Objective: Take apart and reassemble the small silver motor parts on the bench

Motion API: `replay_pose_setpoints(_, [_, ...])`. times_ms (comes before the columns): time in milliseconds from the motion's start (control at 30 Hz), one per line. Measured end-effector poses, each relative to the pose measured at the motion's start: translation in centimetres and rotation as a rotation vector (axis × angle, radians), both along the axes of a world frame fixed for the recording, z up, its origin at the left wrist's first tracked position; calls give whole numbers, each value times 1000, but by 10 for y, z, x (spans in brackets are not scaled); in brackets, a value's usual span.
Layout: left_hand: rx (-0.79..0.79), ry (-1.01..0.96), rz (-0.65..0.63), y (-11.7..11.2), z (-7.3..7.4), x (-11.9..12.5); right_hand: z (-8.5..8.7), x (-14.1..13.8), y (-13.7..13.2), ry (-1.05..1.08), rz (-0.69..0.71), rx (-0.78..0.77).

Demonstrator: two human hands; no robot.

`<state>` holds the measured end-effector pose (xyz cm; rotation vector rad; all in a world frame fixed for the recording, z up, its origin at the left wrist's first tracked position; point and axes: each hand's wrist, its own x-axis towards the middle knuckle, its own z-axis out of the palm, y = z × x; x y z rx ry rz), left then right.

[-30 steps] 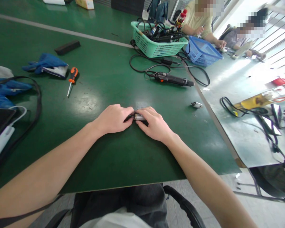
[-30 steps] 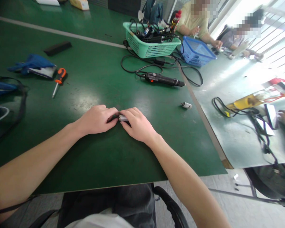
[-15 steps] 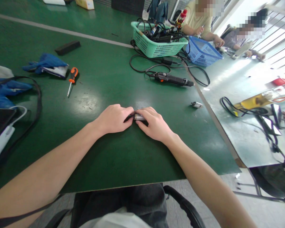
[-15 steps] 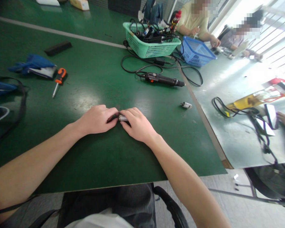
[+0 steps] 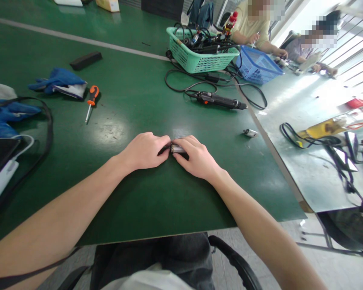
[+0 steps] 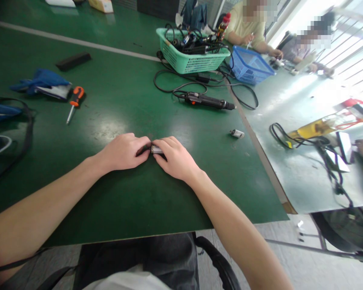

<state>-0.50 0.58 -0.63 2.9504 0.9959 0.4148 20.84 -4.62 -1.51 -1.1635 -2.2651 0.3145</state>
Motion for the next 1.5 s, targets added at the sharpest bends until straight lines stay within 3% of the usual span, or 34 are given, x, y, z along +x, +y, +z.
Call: replay_pose_setpoints(1500, [-12, 12, 6, -1, 2, 0, 0, 0, 0, -10, -22, -18])
